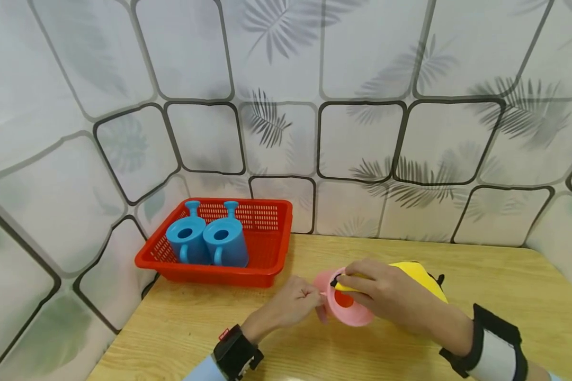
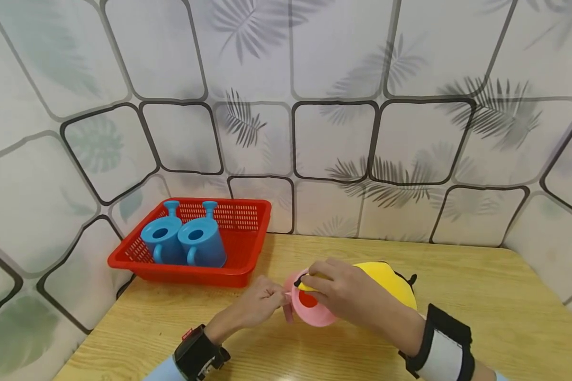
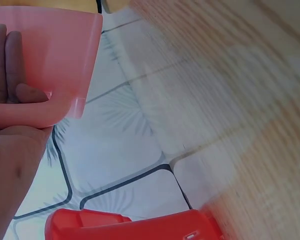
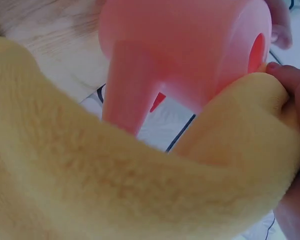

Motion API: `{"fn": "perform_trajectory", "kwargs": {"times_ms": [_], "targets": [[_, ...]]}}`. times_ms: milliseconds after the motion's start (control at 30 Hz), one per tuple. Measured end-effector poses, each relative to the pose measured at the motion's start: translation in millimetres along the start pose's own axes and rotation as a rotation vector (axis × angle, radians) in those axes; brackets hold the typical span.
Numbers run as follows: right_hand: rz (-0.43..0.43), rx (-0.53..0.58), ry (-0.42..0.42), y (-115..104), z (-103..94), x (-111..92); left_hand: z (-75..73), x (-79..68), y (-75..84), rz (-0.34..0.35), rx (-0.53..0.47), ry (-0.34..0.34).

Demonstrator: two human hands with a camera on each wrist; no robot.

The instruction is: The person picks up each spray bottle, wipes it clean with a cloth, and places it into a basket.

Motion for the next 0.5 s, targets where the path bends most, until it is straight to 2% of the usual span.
{"fn": "perform_trajectory", "kwargs": {"times_ms": [100,200,333,500], "targets": [[-0.097,-0.021,-0.002,-11,3.1,3,-2.4,-0.9,-1.0,-0.016,0.003,0.005],[-0.158,-0.009,0.003,-20,5.7,3,-3.7,-2.3,-2.6,-0.025,0.003,0.005],[-0.145,0.072,-0.015,-26,6.4,-1,-3.1,-4.3,-5.4,-0.035,-0.014,-0.013],[-0.176,0.069,-0.037,-30,4.1,-5,-4.4,-5.5,-8.5,-0.05,-0.034,-0.005]]}}
Point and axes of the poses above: each hand's wrist, its own x-axis towards the middle knuckle, its own z-axis out of the palm, y = z × x, the point moved 6 cm from there along x, towards the middle knuckle, and after that the axes turned 12 degrees about -z, right-handed, at the moved point
